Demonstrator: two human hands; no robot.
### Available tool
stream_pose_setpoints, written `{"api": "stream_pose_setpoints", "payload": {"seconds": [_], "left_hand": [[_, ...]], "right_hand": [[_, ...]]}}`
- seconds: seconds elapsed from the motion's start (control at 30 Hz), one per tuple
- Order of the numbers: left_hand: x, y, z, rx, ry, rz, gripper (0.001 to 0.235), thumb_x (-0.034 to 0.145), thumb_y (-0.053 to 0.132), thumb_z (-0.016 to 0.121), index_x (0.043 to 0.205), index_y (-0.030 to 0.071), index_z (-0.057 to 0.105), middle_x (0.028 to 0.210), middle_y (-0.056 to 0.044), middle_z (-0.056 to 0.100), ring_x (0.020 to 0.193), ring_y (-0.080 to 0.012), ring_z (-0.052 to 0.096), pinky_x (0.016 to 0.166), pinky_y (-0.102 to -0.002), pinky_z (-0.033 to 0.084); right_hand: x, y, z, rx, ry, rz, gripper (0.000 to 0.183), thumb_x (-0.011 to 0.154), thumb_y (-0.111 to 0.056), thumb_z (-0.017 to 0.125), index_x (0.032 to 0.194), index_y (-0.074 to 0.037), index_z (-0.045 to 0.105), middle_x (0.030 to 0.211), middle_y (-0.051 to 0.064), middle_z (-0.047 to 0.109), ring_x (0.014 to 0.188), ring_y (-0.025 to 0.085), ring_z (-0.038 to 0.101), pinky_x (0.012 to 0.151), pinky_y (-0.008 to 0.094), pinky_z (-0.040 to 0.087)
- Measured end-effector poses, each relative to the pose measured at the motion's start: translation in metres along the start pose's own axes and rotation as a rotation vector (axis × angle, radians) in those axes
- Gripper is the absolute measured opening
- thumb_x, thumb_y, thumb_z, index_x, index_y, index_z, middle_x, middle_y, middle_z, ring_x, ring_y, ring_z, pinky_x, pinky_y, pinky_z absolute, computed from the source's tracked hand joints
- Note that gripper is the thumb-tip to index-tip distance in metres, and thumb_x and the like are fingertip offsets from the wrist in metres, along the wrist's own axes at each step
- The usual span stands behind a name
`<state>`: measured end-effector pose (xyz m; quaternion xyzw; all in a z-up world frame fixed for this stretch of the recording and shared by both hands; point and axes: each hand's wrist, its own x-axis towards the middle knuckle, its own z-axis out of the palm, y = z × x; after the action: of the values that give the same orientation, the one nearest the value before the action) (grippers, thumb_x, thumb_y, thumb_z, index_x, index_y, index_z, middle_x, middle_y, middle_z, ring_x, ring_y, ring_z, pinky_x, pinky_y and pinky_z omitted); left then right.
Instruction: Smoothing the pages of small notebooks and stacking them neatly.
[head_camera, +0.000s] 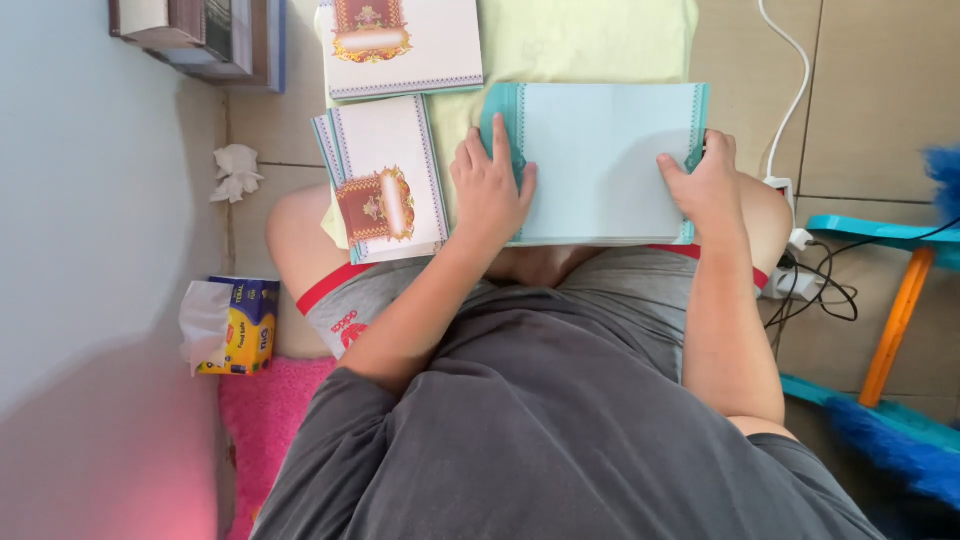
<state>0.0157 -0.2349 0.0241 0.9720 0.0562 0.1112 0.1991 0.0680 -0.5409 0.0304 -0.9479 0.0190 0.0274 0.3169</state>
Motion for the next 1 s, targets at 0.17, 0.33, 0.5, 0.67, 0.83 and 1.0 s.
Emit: {"api": "stream_pose_setpoints", "payload": {"seconds": [0.17,0.33,0.5,0.67,0.83,1.0], "left_hand": [[0.009,-0.007,0.018,-0.29,0.069,-0.138,0.083,0.088,0.028,0.071,0.155,-0.002,0.03,0.135,-0.026,0.048,0.122,-0.0432,0.05,0.103,-0.053,0.044],[0.021,-0.029,0.001,-0.623,0.107,-0.211,0.068,0.093,0.022,0.065,0.148,-0.008,0.036,0.133,-0.025,0.059,0.126,-0.0375,0.059,0.107,-0.043,0.047],[0.016,-0.014,-0.056,-1.424,-0.281,-0.304,0.06,0.094,0.009,0.066,0.148,-0.002,0.041,0.13,-0.024,0.063,0.109,-0.0237,0.065,0.093,-0.031,0.056],[0.003,-0.008,-0.088,-1.454,0.026,0.092,0.044,0.103,-0.003,0.056,0.14,0.007,0.034,0.131,-0.015,0.052,0.122,-0.0216,0.05,0.111,-0.036,0.04],[-0.012,-0.001,-0.105,-1.322,0.117,0.202,0.04,0.096,-0.01,0.05,0.13,0.005,0.034,0.133,-0.013,0.044,0.123,-0.023,0.046,0.113,-0.036,0.039],[-0.02,0.001,-0.099,-1.01,0.187,0.218,0.068,0.079,-0.01,0.055,0.142,0.003,0.033,0.139,-0.016,0.049,0.118,-0.0276,0.06,0.109,-0.038,0.051]], "right_hand": [[-0.023,-0.057,-0.028,0.157,0.074,-0.217,0.043,0.097,-0.004,0.066,0.129,0.006,0.04,0.124,0.023,0.047,0.112,0.038,0.052,0.097,0.048,0.047],[-0.054,-0.084,-0.06,0.609,-0.024,-0.263,0.041,0.103,0.015,0.046,0.141,0.006,0.034,0.124,0.026,0.062,0.1,0.021,0.058,0.089,0.029,0.045],[-0.076,-0.07,-0.073,1.088,-0.001,-0.308,0.05,0.102,-0.008,0.059,0.148,-0.003,0.04,0.138,0.01,0.057,0.118,0.012,0.055,0.114,0.023,0.04],[-0.086,-0.07,-0.085,0.977,0.059,-0.46,0.047,0.105,-0.003,0.054,0.148,-0.003,0.035,0.138,0.011,0.051,0.119,0.014,0.046,0.114,0.025,0.035],[-0.079,-0.048,-0.06,1.081,-0.011,-0.52,0.04,0.108,0.008,0.049,0.144,-0.008,0.043,0.142,0.007,0.056,0.13,0.016,0.052,0.124,0.034,0.037],[-0.085,-0.061,-0.049,0.907,-0.012,-0.38,0.036,0.104,0.017,0.041,0.132,-0.006,0.04,0.141,0.016,0.051,0.123,0.022,0.053,0.101,0.029,0.047]]}}
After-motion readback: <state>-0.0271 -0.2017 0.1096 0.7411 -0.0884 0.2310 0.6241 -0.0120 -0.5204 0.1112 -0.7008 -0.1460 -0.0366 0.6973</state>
